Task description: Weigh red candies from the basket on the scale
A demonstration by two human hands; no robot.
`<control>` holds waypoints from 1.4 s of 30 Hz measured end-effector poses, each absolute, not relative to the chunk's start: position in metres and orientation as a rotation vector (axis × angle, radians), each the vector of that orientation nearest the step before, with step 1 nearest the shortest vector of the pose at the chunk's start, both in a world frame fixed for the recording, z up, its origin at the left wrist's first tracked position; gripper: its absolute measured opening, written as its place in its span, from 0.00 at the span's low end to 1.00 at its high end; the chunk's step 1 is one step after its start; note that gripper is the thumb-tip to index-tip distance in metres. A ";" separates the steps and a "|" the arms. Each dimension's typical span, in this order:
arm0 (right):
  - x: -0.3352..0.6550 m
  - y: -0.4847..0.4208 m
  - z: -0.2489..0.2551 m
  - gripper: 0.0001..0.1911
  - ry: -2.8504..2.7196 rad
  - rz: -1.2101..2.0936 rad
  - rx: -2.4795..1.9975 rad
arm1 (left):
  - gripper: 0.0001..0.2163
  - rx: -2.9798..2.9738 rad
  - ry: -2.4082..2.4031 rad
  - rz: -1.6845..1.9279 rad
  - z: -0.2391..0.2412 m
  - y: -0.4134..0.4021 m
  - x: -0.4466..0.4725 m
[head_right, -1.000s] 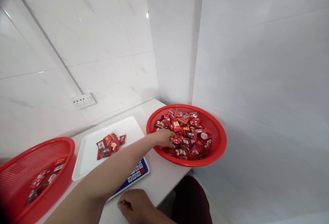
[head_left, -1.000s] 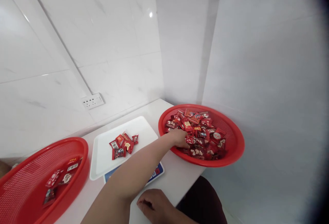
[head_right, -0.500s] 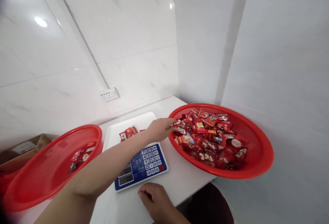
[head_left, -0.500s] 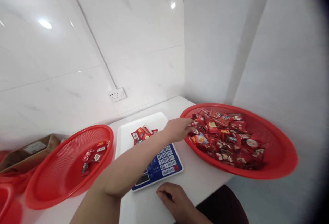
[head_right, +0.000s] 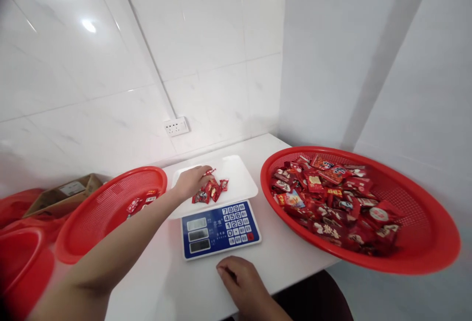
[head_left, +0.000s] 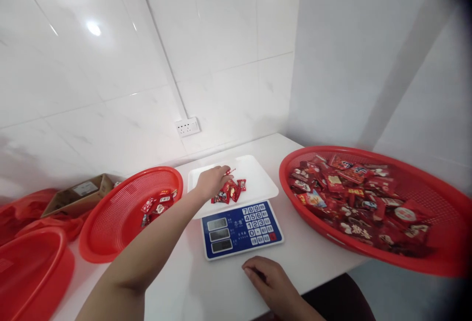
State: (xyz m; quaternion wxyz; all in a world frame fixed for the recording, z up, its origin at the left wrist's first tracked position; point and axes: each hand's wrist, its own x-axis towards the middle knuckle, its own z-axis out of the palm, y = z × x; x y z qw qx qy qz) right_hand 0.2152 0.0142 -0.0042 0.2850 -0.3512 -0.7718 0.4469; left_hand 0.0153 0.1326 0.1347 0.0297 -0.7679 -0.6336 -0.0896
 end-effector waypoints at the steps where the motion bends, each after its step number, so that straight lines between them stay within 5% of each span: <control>1: 0.215 0.014 -0.004 0.14 -2.067 1.194 -0.935 | 0.18 -2.378 -1.961 -0.302 0.136 0.129 0.011; 8: 0.216 0.014 -0.006 0.14 -2.098 1.190 -0.924 | 0.24 -2.440 -1.979 -0.662 0.134 0.082 -0.009; 14: 0.216 0.016 -0.007 0.14 -2.115 1.183 -0.903 | 0.13 -2.117 -1.956 -1.510 0.097 0.002 -0.005; 24: 0.216 0.017 -0.006 0.14 -2.146 1.264 -0.898 | 0.11 -2.646 -2.309 -1.018 0.023 -0.052 0.042; 36: 0.215 0.016 -0.008 0.15 -2.214 1.199 -0.864 | 0.09 -2.725 -2.278 -1.055 0.021 -0.049 0.046; 42: 0.215 0.016 -0.014 0.16 -2.184 1.154 -0.929 | 0.09 -2.217 -2.020 -1.134 0.046 -0.039 -0.002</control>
